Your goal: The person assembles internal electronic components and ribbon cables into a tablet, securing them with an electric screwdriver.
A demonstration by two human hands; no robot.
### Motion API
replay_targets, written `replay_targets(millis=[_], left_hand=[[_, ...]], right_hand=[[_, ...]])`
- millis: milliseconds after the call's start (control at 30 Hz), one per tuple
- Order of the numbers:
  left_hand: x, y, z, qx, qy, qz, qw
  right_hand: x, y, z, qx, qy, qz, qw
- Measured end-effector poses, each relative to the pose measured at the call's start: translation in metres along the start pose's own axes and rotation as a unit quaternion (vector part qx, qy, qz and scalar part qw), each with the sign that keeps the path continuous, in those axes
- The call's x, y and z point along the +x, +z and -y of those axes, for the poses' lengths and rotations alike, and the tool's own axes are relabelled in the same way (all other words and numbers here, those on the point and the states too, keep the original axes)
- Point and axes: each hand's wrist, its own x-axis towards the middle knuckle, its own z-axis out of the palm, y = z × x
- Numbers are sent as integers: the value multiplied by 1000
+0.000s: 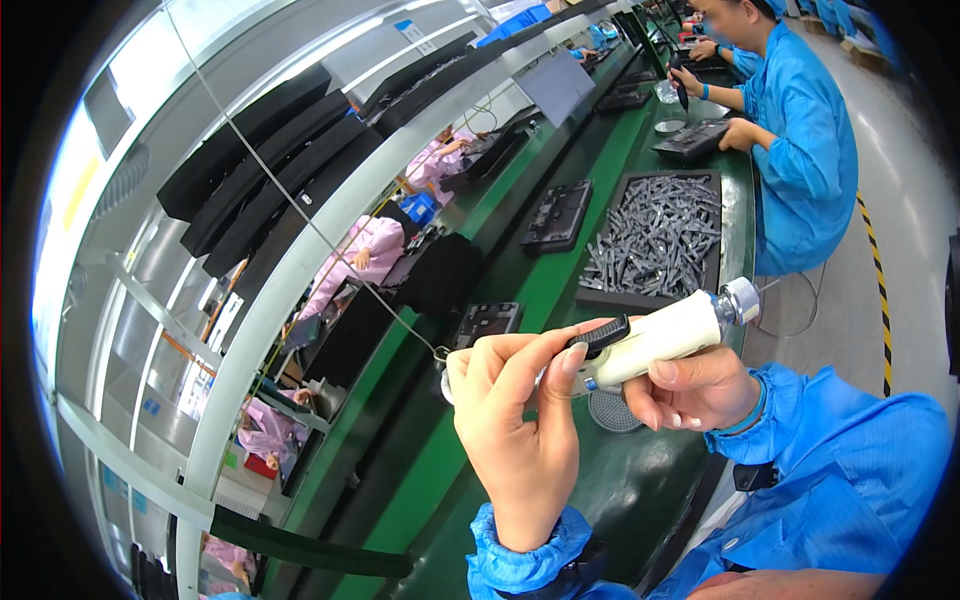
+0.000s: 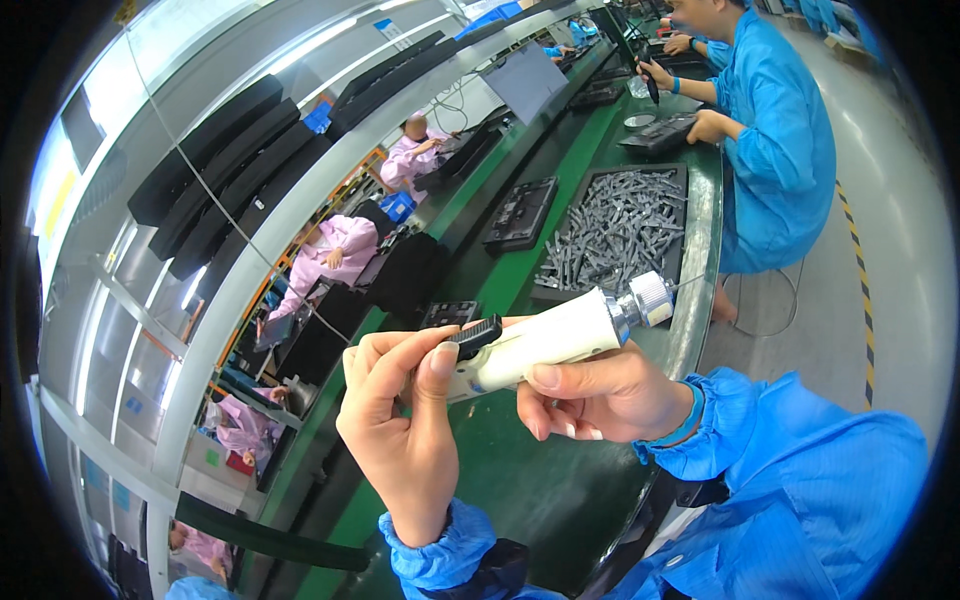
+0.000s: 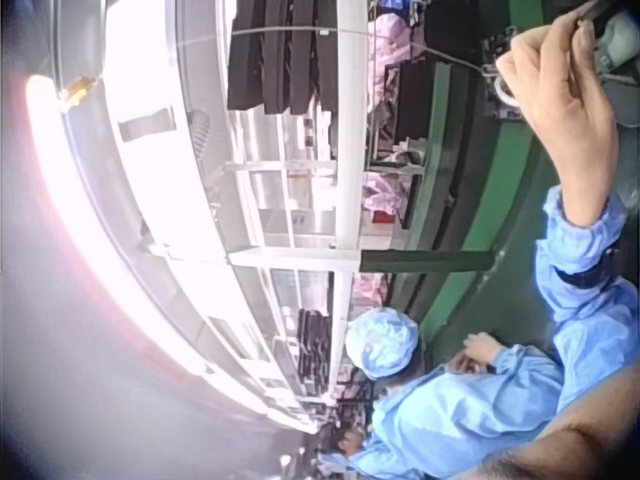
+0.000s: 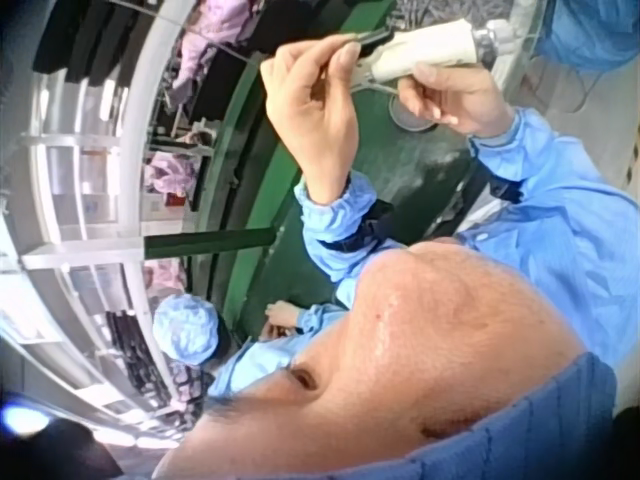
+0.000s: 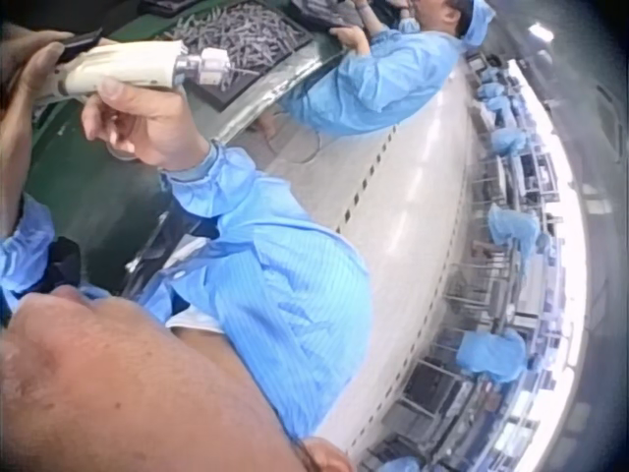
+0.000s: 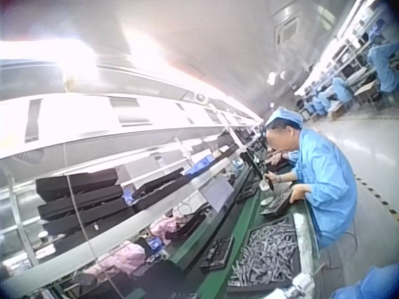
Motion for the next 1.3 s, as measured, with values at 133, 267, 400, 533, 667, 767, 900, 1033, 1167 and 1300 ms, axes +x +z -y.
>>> replay_targets(millis=[133,267,400,533,667,767,900,1033,1167,1300], left_hand=[[-2,7,3,0,12,-45,999],[-6,11,5,-8,3,-94,996],[-5,13,10,-17,49,-117,992],[-5,9,10,0,69,-131,989],[-3,5,10,11,76,-136,988],[-3,1,15,8,87,-145,986],[-4,1,18,16,103,-145,984],[-4,-2,21,32,113,-138,983],[-6,-10,24,79,131,-109,982],[-6,-10,26,94,153,-115,977]], right_hand=[[-3,9,3,-138,-15,-60,989],[8,25,5,-189,-50,-91,976],[16,31,7,-245,-112,-89,959],[29,34,2,-306,-214,-106,922],[46,25,10,-550,-395,-81,731],[52,33,10,-542,-393,-81,738],[54,34,7,-552,-411,-94,719],[57,33,0,-571,-418,-118,696],[59,36,1,-575,-417,-110,695],[55,43,9,-614,-412,-90,667]])
